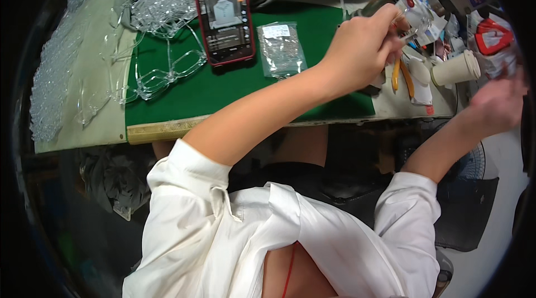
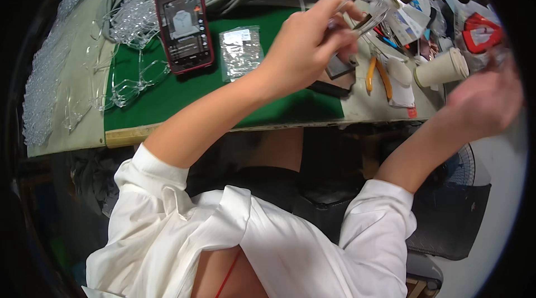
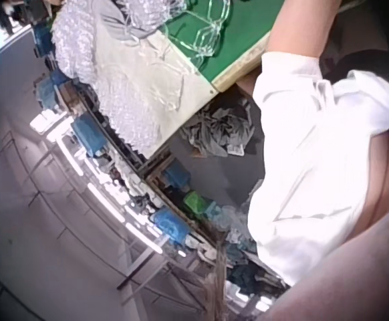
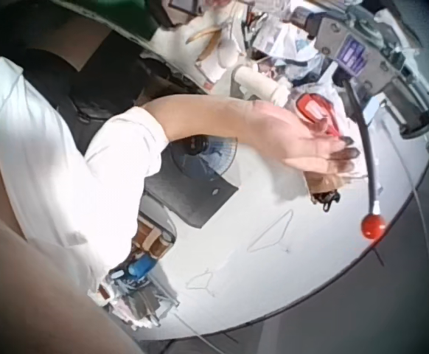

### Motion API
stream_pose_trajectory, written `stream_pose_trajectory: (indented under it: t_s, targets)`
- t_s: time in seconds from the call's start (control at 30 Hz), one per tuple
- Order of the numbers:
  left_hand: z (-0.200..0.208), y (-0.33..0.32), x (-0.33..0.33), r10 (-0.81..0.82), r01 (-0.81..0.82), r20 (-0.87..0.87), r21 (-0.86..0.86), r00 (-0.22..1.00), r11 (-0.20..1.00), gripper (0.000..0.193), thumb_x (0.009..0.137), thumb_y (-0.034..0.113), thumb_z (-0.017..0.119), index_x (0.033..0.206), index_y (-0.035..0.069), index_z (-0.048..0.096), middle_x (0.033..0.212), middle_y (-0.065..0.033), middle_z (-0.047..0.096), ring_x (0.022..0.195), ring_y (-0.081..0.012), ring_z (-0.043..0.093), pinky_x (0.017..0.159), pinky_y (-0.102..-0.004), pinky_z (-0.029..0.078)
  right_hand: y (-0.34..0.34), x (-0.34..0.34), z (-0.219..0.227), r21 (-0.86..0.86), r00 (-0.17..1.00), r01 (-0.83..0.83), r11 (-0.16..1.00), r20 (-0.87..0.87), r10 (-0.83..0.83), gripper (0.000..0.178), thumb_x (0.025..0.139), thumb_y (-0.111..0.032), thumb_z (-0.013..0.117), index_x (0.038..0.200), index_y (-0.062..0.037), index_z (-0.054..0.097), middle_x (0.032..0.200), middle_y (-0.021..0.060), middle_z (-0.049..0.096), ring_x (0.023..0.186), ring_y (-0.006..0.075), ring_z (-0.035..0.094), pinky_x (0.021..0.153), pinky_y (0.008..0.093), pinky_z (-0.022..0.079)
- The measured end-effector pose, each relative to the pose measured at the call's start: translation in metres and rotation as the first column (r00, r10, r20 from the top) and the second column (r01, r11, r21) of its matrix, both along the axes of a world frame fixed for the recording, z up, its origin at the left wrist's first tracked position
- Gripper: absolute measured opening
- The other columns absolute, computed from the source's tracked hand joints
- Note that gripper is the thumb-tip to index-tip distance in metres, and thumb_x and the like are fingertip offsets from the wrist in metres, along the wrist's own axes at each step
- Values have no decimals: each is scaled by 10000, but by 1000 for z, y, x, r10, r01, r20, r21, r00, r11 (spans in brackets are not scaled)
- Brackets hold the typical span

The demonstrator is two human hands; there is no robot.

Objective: The person sits on the floor and assembles eyeglasses by hand. They pick up a clear frame, insert small metal screws into the hinge area, and tighten them. The person repeats this process for multiple frames, placing finished units aside.

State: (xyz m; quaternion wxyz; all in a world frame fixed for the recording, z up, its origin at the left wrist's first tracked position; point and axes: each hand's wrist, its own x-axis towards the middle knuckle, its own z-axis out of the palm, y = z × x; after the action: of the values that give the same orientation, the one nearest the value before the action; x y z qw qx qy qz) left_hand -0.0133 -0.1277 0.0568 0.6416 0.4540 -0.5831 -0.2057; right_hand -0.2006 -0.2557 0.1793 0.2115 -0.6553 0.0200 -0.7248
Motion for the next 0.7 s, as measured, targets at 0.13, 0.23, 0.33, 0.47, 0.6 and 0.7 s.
stream_pose_trajectory:
  t_s: [0.13, 0.23, 0.33, 0.47, 0.6, 0.7]
  targets:
    - [-1, 94, 29, -77, 78, 111, -7, 991, 997, 620, 824, -138, 483, 1391, 34, 302, 1092, -133, 551, 943, -184, 601, 767, -334, 516, 77, 36, -145, 235, 626, 37, 971, -763, 161, 316, 837, -85, 619, 1140, 5, 625, 1042, 131, 585, 962, 246, 555, 843, 341, 453]
    - [5, 168, 51, -73, 36, 179, 200, 981, 979, 716, 757, -206, 374, 1441, -24, 270, 1088, -154, 556, 932, -230, 591, 844, -367, 503, 118, 54, -184, -32, 327, 83, 996, -943, -58, 476, 773, -239, 722, 1175, -2, 625, 987, 117, 531, 926, 309, 505, 817, 384, 434]
    - [9, 221, 84, 76, -188, 609, 123, 790, 974, 605, 773, -180, 418, 1360, -35, 409, 1020, -157, 610, 946, -265, 600, 894, -399, 478, 131, 54, -188, -61, 281, -3, 998, -958, -58, 534, 788, -351, 683, 1218, -41, 621, 1018, 88, 531, 937, 280, 495, 817, 390, 401]
    - [-17, 259, 101, 752, -673, 464, -366, 468, 643, 556, 788, 125, 725, 1275, 13, 481, 1113, -151, 608, 1068, -314, 579, 932, -463, 489, 137, 48, -194, -148, 281, -55, 987, -951, -127, 527, 811, -424, 631, 1232, -108, 640, 1062, 69, 558, 986, 258, 498, 834, 380, 374]
    - [-27, 282, 114, 737, -758, -178, -132, 652, 639, 607, 843, 288, 702, 1311, 15, 428, 1235, -161, 538, 1195, -292, 521, 1027, -502, 446, 135, 41, -196, -141, 320, -70, 988, -941, -112, 448, 807, -372, 655, 1174, -116, 676, 1076, 75, 594, 1009, 263, 528, 849, 377, 391]
    - [-29, 295, 107, 451, -480, -543, 97, 709, 872, 451, 904, 424, 569, 1071, 9, 511, 957, -161, 602, 999, -321, 593, 1033, -510, 423, 131, 46, -198, -80, 401, -80, 994, -915, -42, 334, 783, -261, 692, 1072, -93, 693, 1022, 63, 606, 949, 260, 552, 805, 375, 407]
